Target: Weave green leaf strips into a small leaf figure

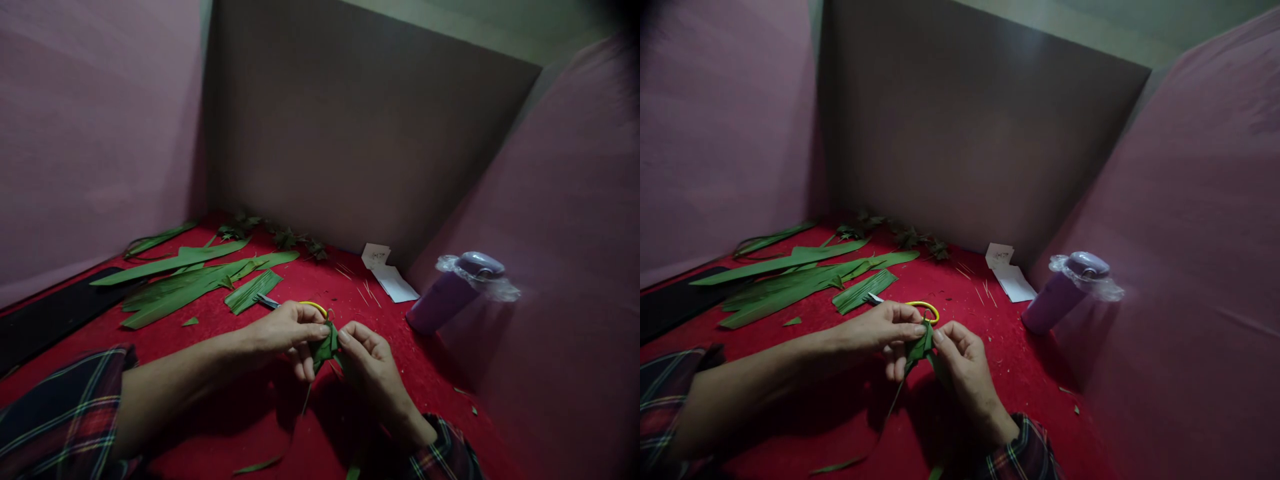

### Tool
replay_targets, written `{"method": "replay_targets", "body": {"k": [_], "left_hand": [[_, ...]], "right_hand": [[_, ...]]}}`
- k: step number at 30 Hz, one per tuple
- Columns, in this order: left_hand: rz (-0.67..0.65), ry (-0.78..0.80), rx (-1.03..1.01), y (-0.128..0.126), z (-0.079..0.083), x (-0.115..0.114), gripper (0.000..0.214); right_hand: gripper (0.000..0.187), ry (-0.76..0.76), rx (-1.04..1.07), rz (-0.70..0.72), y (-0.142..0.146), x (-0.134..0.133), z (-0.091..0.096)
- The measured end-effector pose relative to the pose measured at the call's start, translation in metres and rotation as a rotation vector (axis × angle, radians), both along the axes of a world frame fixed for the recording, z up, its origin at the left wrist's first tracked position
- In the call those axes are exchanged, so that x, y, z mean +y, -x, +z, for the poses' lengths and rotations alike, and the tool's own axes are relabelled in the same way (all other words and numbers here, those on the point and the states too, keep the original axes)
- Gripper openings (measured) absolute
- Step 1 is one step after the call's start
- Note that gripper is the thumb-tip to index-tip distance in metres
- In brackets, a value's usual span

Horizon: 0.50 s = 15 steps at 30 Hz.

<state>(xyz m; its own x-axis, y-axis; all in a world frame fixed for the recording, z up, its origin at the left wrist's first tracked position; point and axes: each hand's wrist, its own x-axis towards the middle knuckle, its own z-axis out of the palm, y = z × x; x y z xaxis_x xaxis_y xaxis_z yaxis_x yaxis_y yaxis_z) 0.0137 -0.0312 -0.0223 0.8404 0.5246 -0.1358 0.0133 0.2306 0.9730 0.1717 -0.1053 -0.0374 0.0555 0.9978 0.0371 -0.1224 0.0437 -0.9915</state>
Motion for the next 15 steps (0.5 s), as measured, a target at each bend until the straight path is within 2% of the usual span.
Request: {"method": "replay_targets", "body": {"k": [8,15], "left_hand": [[0.015,0.015,0.010,0.0000,-0.0017,-0.0003,0.028],[0.013,0.010,0.008,-0.0002,0.0038,-0.0038,0.030]], "right_hand": [[0.035,0.026,0.007,-0.001,0.0027,-0.0007,-0.0002],[0.037,0.032,-0.027,-0.018,0.0004,-0.0003,0.0010]]}}
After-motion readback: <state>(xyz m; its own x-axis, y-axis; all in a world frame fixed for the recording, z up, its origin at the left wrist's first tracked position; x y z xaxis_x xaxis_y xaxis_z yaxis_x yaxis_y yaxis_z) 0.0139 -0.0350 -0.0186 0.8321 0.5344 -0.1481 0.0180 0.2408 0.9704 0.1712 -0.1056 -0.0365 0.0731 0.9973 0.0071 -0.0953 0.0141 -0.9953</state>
